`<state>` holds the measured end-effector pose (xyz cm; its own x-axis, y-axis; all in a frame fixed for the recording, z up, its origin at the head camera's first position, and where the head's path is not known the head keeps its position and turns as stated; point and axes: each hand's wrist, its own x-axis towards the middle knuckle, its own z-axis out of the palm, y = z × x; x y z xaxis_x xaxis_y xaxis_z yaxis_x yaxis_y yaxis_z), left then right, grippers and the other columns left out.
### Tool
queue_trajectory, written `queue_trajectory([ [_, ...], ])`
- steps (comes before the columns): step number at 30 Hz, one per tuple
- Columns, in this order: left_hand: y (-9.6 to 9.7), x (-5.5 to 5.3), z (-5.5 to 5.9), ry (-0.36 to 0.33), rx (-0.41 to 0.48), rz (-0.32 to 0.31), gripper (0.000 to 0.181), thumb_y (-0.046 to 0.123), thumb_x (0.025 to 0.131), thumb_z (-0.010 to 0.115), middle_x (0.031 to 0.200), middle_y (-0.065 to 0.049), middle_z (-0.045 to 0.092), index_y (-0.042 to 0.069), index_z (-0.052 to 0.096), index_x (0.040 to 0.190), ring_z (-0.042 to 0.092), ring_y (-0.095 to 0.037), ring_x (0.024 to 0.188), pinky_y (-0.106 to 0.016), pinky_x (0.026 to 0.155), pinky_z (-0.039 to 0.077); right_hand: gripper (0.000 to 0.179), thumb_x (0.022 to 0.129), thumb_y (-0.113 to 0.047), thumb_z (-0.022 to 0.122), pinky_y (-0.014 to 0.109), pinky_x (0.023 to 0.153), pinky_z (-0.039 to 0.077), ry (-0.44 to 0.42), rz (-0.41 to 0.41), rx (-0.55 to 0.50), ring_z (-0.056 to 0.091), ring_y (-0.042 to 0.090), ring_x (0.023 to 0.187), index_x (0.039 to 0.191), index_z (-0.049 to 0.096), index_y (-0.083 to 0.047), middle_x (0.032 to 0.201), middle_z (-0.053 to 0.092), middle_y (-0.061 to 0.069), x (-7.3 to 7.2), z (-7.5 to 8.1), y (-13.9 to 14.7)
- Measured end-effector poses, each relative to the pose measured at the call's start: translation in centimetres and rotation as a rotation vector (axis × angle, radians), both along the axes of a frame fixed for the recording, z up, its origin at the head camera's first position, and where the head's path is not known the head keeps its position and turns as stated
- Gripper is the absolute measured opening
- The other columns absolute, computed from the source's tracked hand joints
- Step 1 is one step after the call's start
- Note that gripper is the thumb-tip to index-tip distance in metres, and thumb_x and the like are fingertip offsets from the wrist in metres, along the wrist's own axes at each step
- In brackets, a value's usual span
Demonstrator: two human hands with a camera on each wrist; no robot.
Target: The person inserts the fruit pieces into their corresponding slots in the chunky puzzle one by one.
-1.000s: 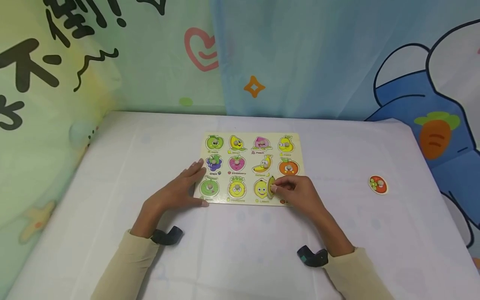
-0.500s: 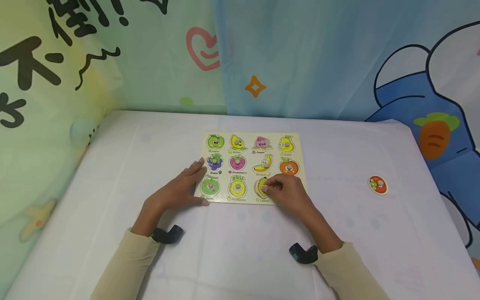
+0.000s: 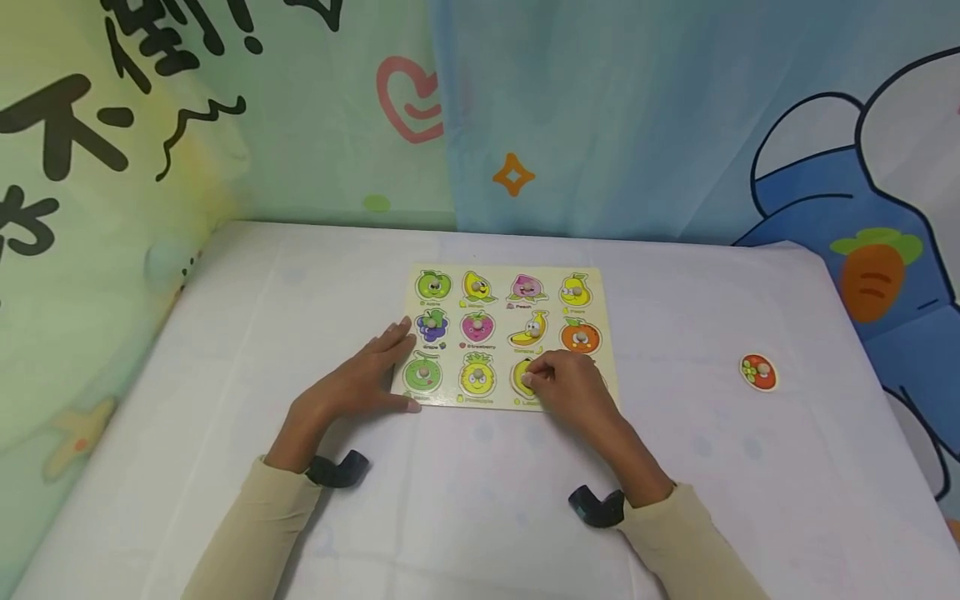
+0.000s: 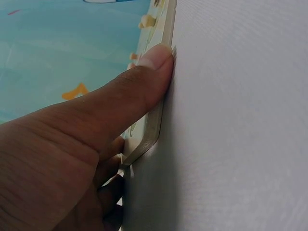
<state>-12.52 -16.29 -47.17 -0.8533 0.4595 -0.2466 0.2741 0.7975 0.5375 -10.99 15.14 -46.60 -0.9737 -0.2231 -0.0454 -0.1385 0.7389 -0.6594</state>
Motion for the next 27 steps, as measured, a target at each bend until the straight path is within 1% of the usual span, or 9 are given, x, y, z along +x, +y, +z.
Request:
queue_trajectory([
  [6, 0.13, 0.02, 0.11, 0.014, 0.007, -0.002, 0.105, 0.042, 0.073, 0.085, 0.162, 0.002, 0.004, 0.009, 0.026, 0.154, 0.001, -0.014, 0.147, -0.030, 0.118, 0.007, 0.008, 0.085, -0.006, 0.073, 0.033, 0.062, 0.045, -0.003, -0.007, 0.047, 0.053, 0.019, 0.070, 0.091, 0.074, -0.001, 0.075, 0.064, 0.002, 0.07, 0.50, -0.48],
  [13, 0.34, -0.03, 0.06, 0.017, 0.007, -0.011, 0.105, 0.043, 0.074, 0.084, 0.162, 0.002, 0.004, 0.009, 0.025, 0.154, 0.001, -0.014, 0.147, -0.030, 0.118, 0.006, 0.007, 0.084, -0.005, 0.074, 0.032, 0.061, 0.045, -0.003, -0.021, 0.115, 0.054, 0.019, 0.068, 0.088, 0.073, 0.000, 0.074, 0.064, 0.003, -0.02, 0.86, -0.76],
  [18, 0.31, 0.13, 0.03, 0.014, 0.006, -0.010, 0.105, 0.043, 0.074, 0.084, 0.162, 0.000, 0.004, 0.008, 0.026, 0.154, 0.002, -0.016, 0.148, -0.032, 0.118, 0.008, 0.008, 0.083, -0.006, 0.076, 0.032, 0.062, 0.046, 0.004, -0.023, 0.106, 0.056, 0.018, 0.068, 0.088, 0.073, 0.000, 0.075, 0.065, 0.003, 0.00, 0.64, -0.77],
  [22, 0.16, 0.22, 0.00, 0.009, -0.009, -0.010, 0.105, 0.044, 0.074, 0.084, 0.162, 0.001, 0.003, 0.009, 0.025, 0.154, 0.001, -0.016, 0.147, -0.032, 0.118, 0.007, 0.008, 0.084, -0.007, 0.076, 0.032, 0.063, 0.046, 0.009, -0.010, 0.086, 0.055, 0.018, 0.070, 0.089, 0.074, -0.001, 0.076, 0.065, 0.002, -0.01, 0.29, -0.67],
  [27, 0.05, 0.18, 0.00, 0.017, -0.004, -0.012, 0.105, 0.044, 0.074, 0.084, 0.162, 0.001, 0.003, 0.009, 0.025, 0.154, 0.000, -0.016, 0.147, -0.032, 0.118, 0.007, 0.008, 0.084, -0.007, 0.076, 0.033, 0.065, 0.047, 0.023, -0.003, 0.078, 0.055, 0.018, 0.072, 0.089, 0.074, -0.002, 0.078, 0.065, 0.003, -0.08, 0.11, -0.63],
])
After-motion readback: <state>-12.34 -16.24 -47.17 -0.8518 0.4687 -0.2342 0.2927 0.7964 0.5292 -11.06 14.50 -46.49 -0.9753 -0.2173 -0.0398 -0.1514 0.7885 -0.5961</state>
